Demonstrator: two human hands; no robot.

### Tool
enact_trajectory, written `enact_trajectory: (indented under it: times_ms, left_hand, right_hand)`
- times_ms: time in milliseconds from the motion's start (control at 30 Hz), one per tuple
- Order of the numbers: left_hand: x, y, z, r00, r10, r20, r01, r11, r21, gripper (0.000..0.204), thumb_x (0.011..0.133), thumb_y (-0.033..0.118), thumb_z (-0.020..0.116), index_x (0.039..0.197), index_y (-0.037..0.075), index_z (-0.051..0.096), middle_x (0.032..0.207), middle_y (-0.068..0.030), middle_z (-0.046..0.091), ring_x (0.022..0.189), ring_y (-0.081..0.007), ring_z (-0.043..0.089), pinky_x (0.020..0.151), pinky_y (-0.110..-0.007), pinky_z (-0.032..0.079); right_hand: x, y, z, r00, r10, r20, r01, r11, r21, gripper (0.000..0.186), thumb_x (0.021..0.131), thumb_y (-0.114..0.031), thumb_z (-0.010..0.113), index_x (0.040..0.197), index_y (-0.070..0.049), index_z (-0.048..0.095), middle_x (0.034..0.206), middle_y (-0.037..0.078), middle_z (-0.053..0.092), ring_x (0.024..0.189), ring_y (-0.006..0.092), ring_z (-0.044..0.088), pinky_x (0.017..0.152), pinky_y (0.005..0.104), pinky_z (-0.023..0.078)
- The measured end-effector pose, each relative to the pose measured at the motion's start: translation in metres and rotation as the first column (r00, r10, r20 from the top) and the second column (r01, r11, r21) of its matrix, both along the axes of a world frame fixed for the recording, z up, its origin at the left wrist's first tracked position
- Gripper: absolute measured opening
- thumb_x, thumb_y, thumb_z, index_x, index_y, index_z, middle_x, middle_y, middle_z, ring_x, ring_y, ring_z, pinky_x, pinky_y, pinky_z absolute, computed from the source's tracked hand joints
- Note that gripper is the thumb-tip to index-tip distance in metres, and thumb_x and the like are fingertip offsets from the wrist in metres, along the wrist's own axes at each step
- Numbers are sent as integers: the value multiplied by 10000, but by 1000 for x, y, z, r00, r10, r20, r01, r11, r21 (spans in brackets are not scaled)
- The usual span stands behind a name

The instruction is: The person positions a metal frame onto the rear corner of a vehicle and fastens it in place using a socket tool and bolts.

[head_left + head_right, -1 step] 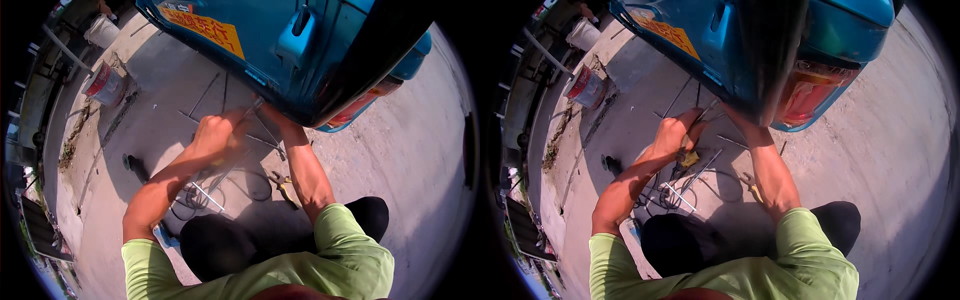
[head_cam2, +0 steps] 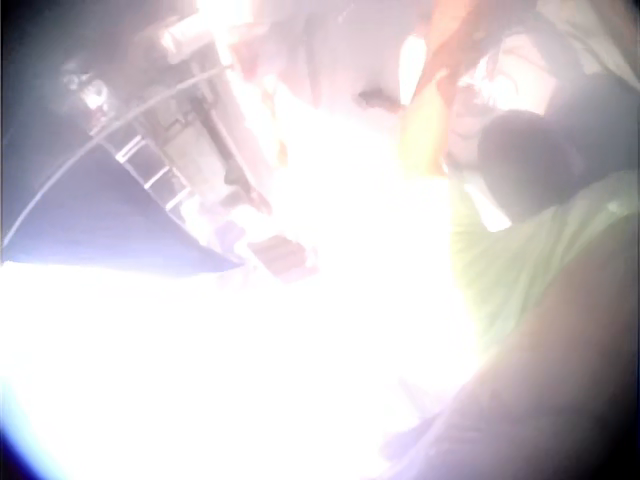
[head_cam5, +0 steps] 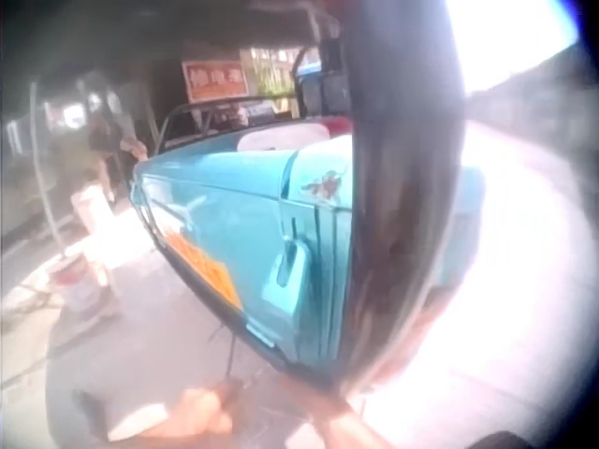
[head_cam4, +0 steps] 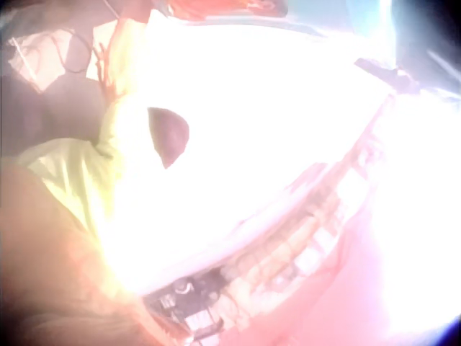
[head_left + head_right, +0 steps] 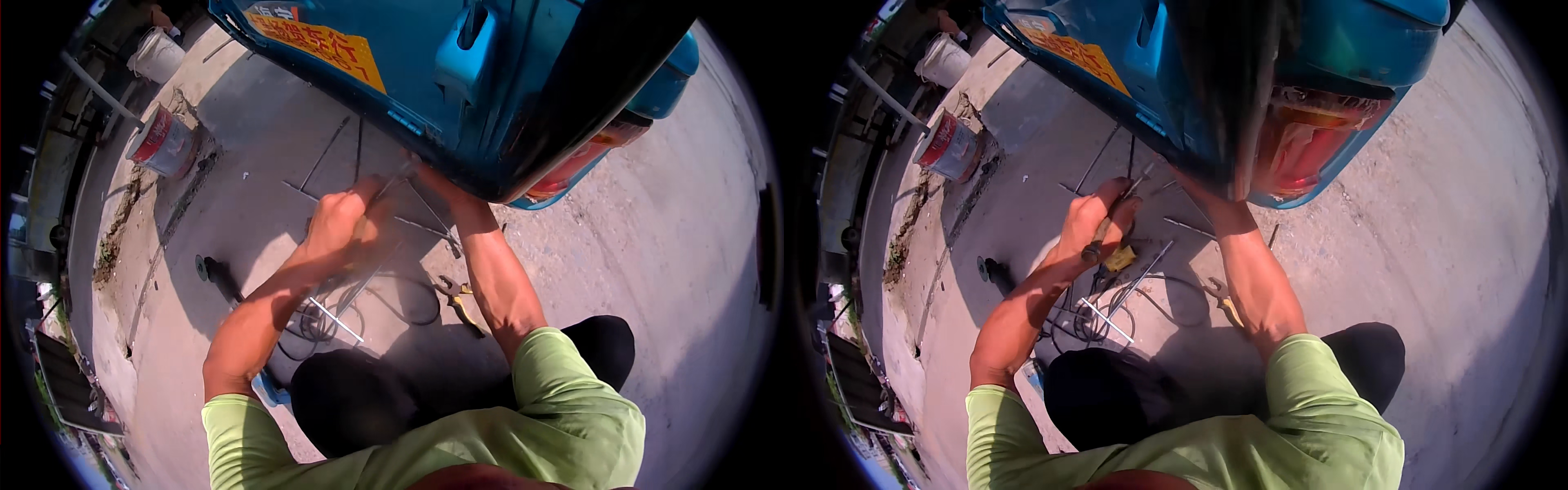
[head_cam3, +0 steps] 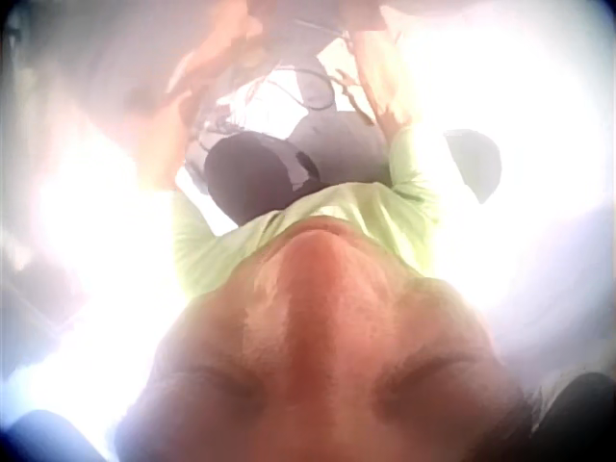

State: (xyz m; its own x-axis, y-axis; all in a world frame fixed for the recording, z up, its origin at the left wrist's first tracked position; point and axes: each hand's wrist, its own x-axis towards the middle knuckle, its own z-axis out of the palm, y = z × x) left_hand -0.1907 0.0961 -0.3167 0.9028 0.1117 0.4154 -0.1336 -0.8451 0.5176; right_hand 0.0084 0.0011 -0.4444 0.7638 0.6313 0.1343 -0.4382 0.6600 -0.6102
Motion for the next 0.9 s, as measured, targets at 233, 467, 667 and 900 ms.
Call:
enact_trajectory:
  times_ms: [233, 467, 667, 900]
  left_hand:
    - [-72, 17, -79, 929, 154, -337, -366, 528, -766, 170, 1018, 153, 647, 1075, -7, 635, 719, 8, 592, 609, -47, 503, 558, -232, 400]
    - [-125, 1, -149, 761, 331, -557, -648, 429, -629, 148, 1009, 172, 687, 1089, 49, 673, 761, -5, 639, 659, -66, 542, 600, -238, 419]
    - [-175, -4, -192, 654, 301, -694, -754, 326, -570, 261, 1014, 278, 679, 1145, 53, 687, 718, -8, 628, 534, -74, 470, 486, -266, 382]
    - [-198, -5, -229, 703, 167, -692, -705, 293, -646, 241, 1028, 235, 675, 1194, 62, 665, 802, -13, 658, 653, -74, 532, 576, -257, 426]
  right_hand:
    - [0, -10, -32, 583, 78, 809, 505, 745, -436, 597, 1042, -477, 518, 1536, -151, 440, 1581, 143, 455, 1431, 367, 416, 1211, 502, 363]
    - [5, -68, -161, 983, 179, 51, -118, 813, -570, 265, 1017, -209, 662, 1243, -74, 692, 1037, 38, 712, 964, 187, 659, 860, 358, 535]
    - [-28, -113, -164, 769, 512, 383, 288, 258, -922, 369, 926, -398, 663, 1093, -92, 784, 1090, 181, 762, 1015, 362, 716, 897, 418, 549]
    - [-47, -132, -104, 178, 982, 55, 491, -40, -870, 267, 863, -322, 686, 1036, -146, 789, 1000, 158, 766, 942, 344, 735, 860, 436, 585]
